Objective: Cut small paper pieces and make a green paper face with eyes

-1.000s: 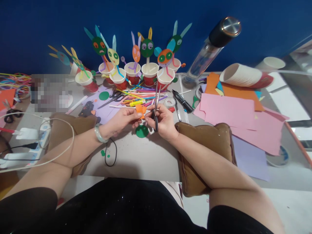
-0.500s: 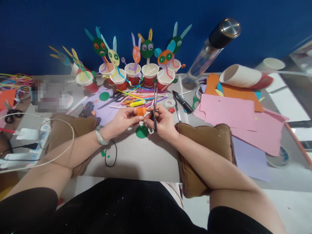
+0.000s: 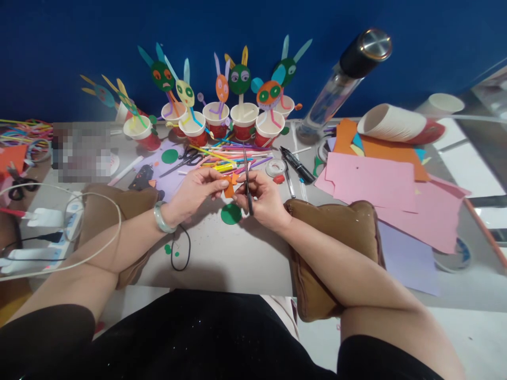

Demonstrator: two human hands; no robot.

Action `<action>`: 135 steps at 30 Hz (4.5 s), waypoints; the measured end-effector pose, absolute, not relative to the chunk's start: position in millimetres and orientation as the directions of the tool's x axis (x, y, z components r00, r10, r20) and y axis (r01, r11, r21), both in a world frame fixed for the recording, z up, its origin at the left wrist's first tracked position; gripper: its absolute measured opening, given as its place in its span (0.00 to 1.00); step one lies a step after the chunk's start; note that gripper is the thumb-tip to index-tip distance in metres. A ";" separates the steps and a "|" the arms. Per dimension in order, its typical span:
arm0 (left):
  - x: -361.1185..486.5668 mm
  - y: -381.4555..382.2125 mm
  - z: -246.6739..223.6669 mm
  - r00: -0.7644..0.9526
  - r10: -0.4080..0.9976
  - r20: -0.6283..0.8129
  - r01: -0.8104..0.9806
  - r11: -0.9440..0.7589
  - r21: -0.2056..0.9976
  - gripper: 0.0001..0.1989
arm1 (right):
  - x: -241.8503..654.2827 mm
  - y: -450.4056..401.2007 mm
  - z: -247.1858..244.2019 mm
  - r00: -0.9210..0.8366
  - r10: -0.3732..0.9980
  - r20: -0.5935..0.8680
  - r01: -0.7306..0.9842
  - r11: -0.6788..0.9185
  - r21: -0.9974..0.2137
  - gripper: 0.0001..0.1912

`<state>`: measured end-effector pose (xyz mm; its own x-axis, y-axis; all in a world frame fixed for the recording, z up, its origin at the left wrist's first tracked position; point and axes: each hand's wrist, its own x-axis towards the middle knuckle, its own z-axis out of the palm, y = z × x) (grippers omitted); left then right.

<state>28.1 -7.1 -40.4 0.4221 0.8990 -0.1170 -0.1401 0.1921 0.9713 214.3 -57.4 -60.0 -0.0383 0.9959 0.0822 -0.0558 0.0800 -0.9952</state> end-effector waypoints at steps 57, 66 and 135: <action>20.7 4.6 -31.0 0.441 0.889 -0.121 -0.128 0.196 0.972 0.13 | 205.1 -65.2 -61.6 -0.309 0.946 -0.097 0.076 -0.077 -0.994 0.32; 22.0 4.0 -33.6 0.443 0.884 -0.146 -0.124 0.222 0.967 0.13 | 200.2 -67.9 -61.3 -0.303 0.945 -0.123 0.019 -0.123 -0.992 0.32; 22.4 3.0 -35.5 0.437 0.881 -0.182 -0.184 0.285 0.941 0.16 | 195.2 -70.1 -62.0 -0.143 0.967 -0.210 0.034 -0.208 -0.978 0.29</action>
